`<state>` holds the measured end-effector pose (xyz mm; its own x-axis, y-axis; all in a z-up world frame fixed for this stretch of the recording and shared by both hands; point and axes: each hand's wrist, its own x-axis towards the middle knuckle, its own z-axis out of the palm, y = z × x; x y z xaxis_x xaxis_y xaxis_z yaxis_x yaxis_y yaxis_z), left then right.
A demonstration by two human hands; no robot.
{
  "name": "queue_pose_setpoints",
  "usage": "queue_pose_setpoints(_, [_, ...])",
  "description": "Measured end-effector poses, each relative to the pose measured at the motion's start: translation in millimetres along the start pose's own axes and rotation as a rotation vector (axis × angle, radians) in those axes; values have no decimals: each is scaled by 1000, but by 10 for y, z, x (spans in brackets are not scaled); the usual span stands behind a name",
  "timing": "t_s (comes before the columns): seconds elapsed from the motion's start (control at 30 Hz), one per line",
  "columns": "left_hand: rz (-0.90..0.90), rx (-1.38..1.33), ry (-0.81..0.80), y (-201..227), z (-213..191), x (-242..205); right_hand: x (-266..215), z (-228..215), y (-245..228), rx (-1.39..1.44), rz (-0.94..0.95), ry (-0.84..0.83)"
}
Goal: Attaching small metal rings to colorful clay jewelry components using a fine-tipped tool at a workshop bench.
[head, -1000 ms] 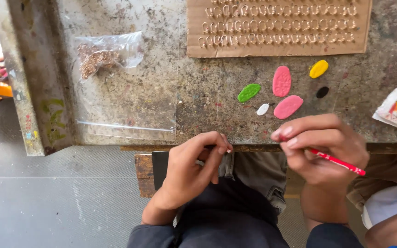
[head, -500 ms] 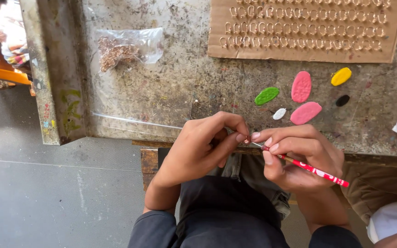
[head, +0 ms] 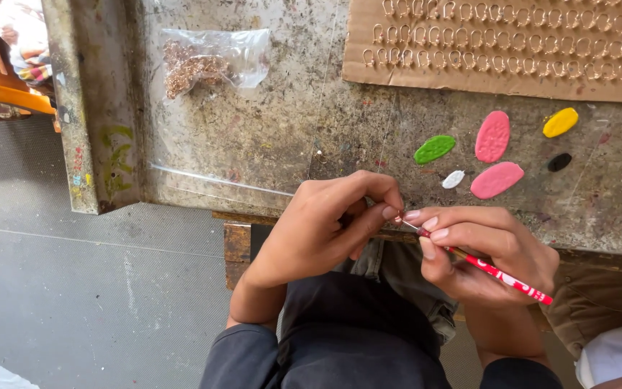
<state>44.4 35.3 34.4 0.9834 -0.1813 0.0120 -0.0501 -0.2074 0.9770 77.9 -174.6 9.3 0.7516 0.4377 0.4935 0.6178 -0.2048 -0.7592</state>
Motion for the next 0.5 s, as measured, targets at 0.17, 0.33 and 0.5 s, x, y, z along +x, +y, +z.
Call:
queue_pose_setpoints(0.17, [0, 6, 1, -8, 2, 7, -15, -113, 108, 45, -55, -130])
queue_pose_setpoints(0.33, [-7, 12, 4, -15, 10, 9, -83, -188, 291, 118, -139, -266])
queue_pose_setpoints(0.5, [-11, 6, 2, -26, 11, 11, -7, -100, 49, 36, 2, -136])
